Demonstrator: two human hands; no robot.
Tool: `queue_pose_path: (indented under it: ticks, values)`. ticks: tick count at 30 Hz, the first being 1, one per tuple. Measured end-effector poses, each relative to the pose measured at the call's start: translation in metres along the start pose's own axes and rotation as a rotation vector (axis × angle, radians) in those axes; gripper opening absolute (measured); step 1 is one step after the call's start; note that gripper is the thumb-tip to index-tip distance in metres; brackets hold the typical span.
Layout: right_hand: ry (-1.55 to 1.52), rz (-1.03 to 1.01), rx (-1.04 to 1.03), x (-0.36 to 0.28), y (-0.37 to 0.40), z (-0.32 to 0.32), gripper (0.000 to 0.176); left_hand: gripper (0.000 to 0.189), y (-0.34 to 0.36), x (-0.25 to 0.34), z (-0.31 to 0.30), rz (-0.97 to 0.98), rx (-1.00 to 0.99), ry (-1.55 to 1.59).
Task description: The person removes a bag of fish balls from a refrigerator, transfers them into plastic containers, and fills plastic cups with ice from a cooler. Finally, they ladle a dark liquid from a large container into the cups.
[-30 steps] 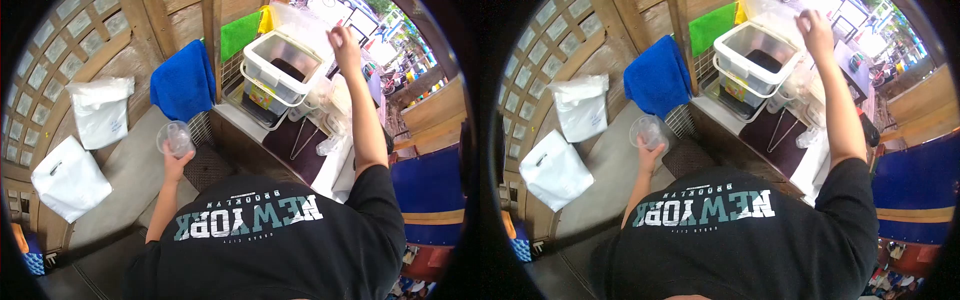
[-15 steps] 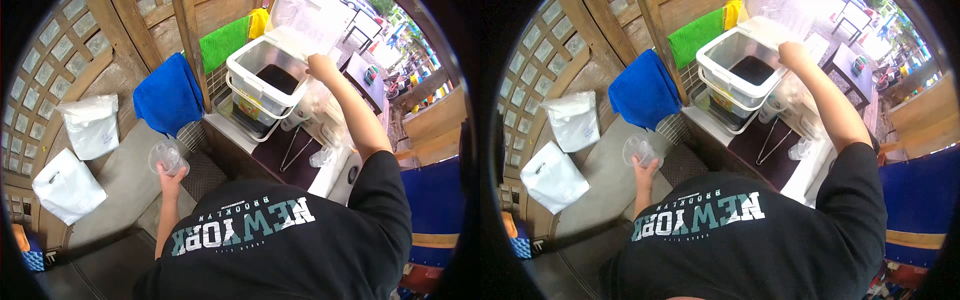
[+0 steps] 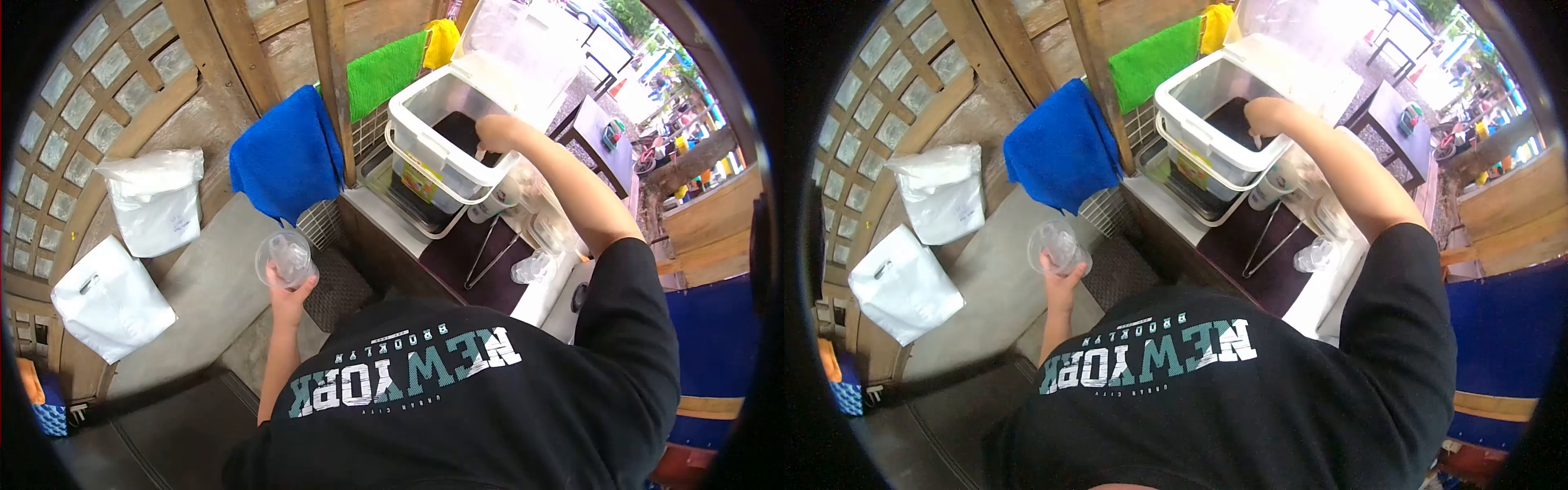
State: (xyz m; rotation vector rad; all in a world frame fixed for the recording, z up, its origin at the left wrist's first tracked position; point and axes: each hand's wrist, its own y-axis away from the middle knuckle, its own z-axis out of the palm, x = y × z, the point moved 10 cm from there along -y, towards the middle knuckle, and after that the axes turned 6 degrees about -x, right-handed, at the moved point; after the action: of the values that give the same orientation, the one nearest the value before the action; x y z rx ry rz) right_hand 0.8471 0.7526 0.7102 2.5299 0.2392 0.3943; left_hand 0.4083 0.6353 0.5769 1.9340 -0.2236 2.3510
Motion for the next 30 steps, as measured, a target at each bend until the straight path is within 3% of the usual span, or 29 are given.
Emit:
queue_pose_path:
  ticks: [3,10,17,23,30]
  values:
    - [-0.077,-0.035,0.226,-0.010,-0.005,-0.016,0.025,0.079,-0.001,0.007,-0.004,0.002,0.015,-0.013]
    - [0.097,0.135,0.224,-0.006,-0.039,-0.012,0.016,0.079,0.002,-0.003,-0.014,-0.016,0.020,-0.077]
    - [-0.118,0.012,0.343,0.021,-0.054,-0.007,0.021,0.082,0.005,-0.008,-0.028,0.008,0.011,-0.088]
    - [-0.249,-0.037,0.121,-0.001,-0.026,-0.008,0.025,0.083,0.009,-0.013,-0.042,-0.013,0.060,-0.083]
    - [-0.407,-0.123,0.082,-0.023,-0.005,-0.019,0.024,0.080,0.001,-0.003,-0.027,0.010,0.002,-0.035]
